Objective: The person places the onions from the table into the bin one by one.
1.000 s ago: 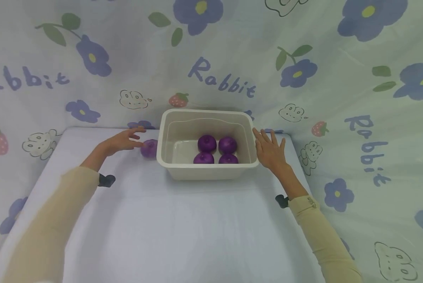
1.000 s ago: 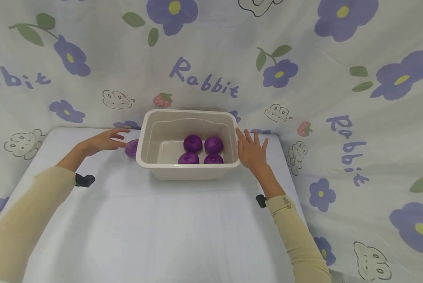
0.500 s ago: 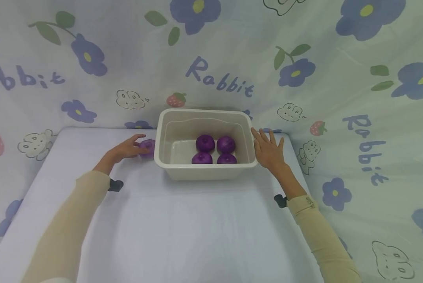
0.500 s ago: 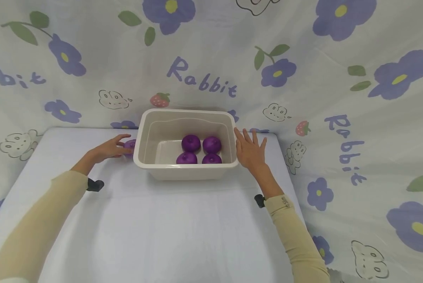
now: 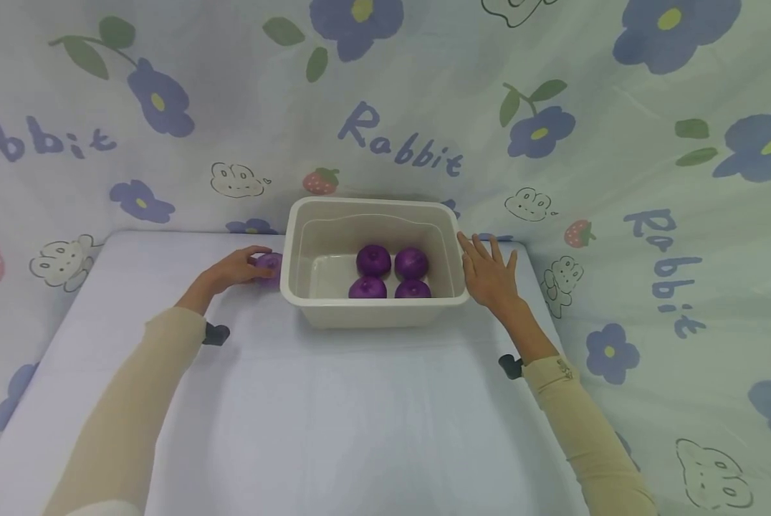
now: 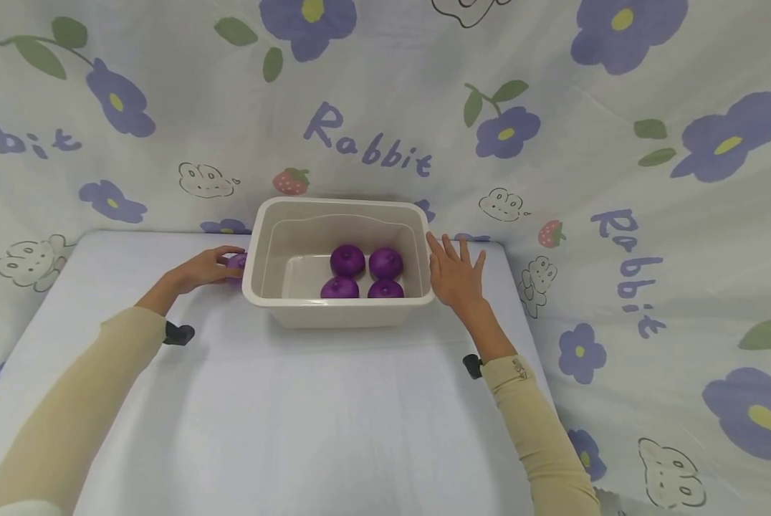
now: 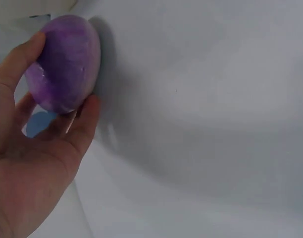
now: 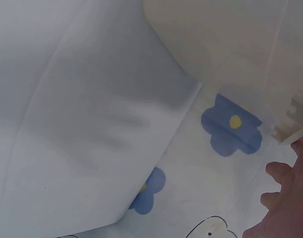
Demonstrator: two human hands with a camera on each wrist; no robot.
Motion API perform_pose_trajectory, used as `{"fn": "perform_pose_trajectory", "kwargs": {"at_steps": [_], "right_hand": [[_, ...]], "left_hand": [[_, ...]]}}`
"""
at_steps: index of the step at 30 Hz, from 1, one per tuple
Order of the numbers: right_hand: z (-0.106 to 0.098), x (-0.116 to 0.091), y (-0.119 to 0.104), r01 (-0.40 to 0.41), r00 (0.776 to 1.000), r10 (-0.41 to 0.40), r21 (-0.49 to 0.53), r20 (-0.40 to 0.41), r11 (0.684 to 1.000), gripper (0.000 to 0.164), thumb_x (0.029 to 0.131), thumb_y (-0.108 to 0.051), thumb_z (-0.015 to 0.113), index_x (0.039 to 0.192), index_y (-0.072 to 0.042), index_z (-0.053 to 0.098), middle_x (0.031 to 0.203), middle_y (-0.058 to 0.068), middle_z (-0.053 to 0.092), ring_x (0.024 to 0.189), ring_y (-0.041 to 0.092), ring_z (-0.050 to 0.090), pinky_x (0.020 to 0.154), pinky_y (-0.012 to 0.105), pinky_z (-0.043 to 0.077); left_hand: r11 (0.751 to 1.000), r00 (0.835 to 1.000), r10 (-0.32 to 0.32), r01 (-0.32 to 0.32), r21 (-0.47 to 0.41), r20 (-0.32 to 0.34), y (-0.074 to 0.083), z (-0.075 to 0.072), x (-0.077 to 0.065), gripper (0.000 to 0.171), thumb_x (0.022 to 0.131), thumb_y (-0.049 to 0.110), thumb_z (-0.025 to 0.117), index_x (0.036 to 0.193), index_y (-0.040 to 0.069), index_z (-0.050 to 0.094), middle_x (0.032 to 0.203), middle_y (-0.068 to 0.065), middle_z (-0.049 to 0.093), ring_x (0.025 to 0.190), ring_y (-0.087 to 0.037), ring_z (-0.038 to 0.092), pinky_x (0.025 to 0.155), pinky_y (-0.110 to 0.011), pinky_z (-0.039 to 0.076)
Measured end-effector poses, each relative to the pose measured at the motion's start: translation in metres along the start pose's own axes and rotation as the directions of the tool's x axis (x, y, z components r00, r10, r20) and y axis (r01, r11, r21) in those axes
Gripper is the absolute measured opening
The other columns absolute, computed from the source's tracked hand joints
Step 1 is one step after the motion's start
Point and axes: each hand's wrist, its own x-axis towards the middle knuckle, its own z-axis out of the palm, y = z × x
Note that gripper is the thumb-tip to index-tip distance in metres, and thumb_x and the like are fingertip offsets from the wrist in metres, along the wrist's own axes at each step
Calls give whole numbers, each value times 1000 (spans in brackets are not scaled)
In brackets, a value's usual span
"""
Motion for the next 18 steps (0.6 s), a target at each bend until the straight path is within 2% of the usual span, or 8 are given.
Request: {"fn": "perform_pose_trajectory", "kwargs": {"at_steps": [6,11,18], "right_hand": [[0,0,0,2,1000,-2,-6,-9,1000,55,109,-41,13,162,-28,13,165,9,15,151,36,-4,111,66,-15],[1,0,0,9,1000,-10,-15,-21,1000,55,109,-41,13,162,-28,14,165,10,16,150,39,1,111,68,-13],[0,-1,0,8,1000,-8,-12,-9,1000,55,109,-41,13,162,-28,13,165,9,15,151,38,-2,111,67,-14]], "left_hand": [[1000,1000,19,-20,-12,-17,8,-10,-2,82,94,23,72,155,-3,23,143,-35,36,128,-47,42,105,-57,42],[1000,999,27,-27,15,-43,16,-29,-7,83,94,27,71,156,-1,22,146,-36,33,130,-48,41,106,-58,40],[999,996,43,-43,2,-82,38,-56,-17,85,96,24,69,157,-1,15,150,-39,26,133,-51,37,108,-60,36]]}}
